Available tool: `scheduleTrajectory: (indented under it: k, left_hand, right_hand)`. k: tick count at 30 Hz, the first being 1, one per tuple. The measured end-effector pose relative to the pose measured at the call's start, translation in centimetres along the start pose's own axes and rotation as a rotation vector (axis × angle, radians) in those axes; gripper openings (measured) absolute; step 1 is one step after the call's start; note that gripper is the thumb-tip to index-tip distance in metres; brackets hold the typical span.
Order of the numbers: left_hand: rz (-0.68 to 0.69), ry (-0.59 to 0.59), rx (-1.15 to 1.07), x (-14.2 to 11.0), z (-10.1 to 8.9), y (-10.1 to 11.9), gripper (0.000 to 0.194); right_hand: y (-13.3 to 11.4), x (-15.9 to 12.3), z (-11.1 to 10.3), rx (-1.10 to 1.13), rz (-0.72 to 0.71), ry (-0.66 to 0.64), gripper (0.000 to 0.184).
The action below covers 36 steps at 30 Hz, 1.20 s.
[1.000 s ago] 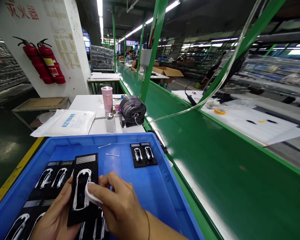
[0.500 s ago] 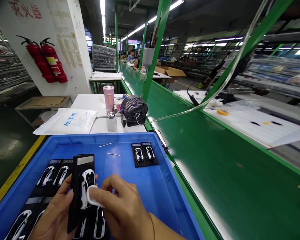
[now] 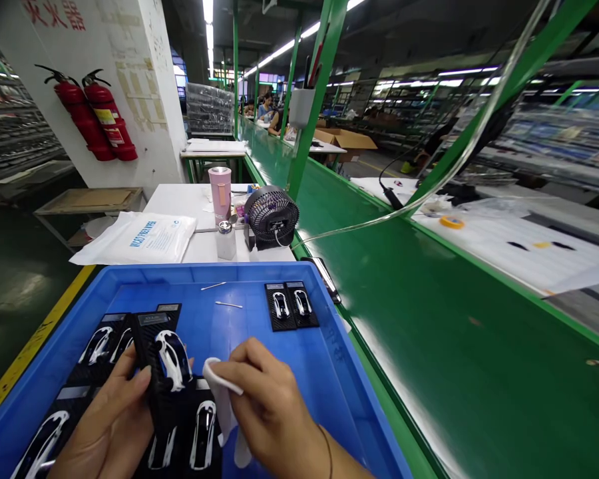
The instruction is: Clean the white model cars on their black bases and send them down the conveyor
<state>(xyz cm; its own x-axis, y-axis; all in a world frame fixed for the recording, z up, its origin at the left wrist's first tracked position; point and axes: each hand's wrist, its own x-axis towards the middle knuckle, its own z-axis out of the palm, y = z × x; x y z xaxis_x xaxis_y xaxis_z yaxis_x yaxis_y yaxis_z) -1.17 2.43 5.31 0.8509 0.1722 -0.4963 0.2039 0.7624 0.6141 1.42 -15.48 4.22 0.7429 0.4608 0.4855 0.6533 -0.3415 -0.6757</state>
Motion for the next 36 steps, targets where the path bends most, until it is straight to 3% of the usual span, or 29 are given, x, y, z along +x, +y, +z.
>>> scheduleTrajectory:
  k: [4, 9, 13, 16, 22, 28, 33, 36]
  left_hand:
    - [-0.095, -0.019, -0.05, 0.7, -0.2, -0.2, 0.041]
    - [-0.167, 0.052, -0.103, 0.9, 0.8, -0.3, 0.025]
    - [-0.247, 0.113, -0.197, 0.6, 1.7, -0.1, 0.035]
    - [-0.258, 0.092, -0.192, 0.5, 1.6, -0.2, 0.041]
    - [-0.187, 0.031, -0.107, 0.8, 0.7, -1.1, 0.04]
    - [-0.32, 0.13, -0.126, 0.7, 1.1, -0.9, 0.044]
    - [-0.196, 0.017, -0.142, 0.9, 0.6, -1.0, 0.035]
    - [-0.157, 0.012, -0.071, 0.8, 0.3, -1.2, 0.026]
  right_hand:
    - [0.2, -0.2, 0.4, 0.169, 0.142, 0.031, 0.03]
    - [-0.7, -0.1, 1.3, 0.169, 0.088, 0.023, 0.029]
    - [-1.0, -0.2, 1.7, 0.112, 0.063, 0.009, 0.03]
    - [-1.0, -0.3, 1.8, 0.079, 0.013, 0.028, 0.032]
    - [-1.4, -0.2, 1.7, 0.039, -0.046, 0.046, 0.036]
    - [-1.2, -0.4, 1.5, 0.011, -0.075, 0.044, 0.036]
    - [-1.1, -0.3, 0.5, 0.017, -0.013, 0.069, 0.037]
    - [-1.2, 0.0, 0.1, 0.022, -0.013, 0.113, 0.038]
